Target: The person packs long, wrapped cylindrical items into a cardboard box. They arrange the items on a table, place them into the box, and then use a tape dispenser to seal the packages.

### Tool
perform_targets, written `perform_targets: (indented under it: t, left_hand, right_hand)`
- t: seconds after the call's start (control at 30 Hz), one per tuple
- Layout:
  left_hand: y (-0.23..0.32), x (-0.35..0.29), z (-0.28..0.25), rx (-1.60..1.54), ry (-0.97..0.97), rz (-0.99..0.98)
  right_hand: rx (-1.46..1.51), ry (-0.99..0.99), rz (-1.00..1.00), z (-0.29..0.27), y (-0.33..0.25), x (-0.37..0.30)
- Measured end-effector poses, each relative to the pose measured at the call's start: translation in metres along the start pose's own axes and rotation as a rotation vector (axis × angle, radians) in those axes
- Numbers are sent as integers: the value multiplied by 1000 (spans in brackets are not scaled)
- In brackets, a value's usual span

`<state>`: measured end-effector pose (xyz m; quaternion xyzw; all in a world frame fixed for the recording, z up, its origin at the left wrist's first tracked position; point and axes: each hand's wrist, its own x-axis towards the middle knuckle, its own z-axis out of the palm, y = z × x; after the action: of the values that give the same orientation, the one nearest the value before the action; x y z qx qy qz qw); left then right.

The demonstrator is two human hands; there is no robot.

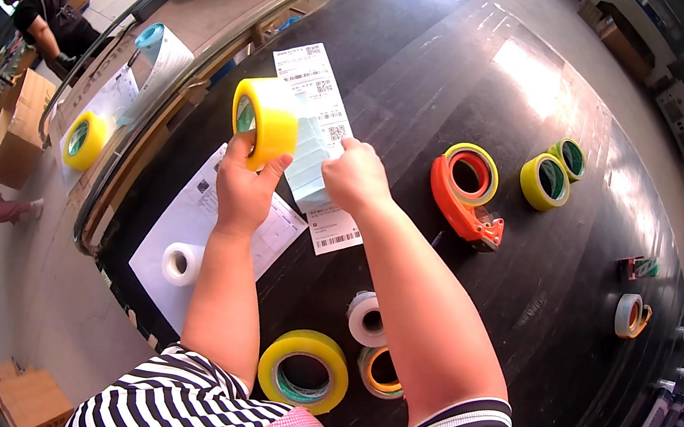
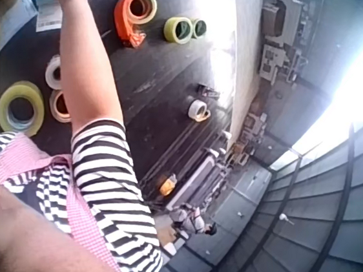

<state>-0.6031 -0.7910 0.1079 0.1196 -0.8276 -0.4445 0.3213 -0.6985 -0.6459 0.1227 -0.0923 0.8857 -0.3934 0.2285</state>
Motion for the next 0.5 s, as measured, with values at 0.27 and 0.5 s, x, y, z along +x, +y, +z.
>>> perform_targets:
  t: [0.27, 0.5]
  left_hand:
    - [-12, -2, 4, 385, -49, 123]
    - [-13, -5, 15, 529, -122, 193]
  right_hand:
    - [343, 199, -36, -76, 25, -62]
    - [553, 337, -51, -106, 71, -163]
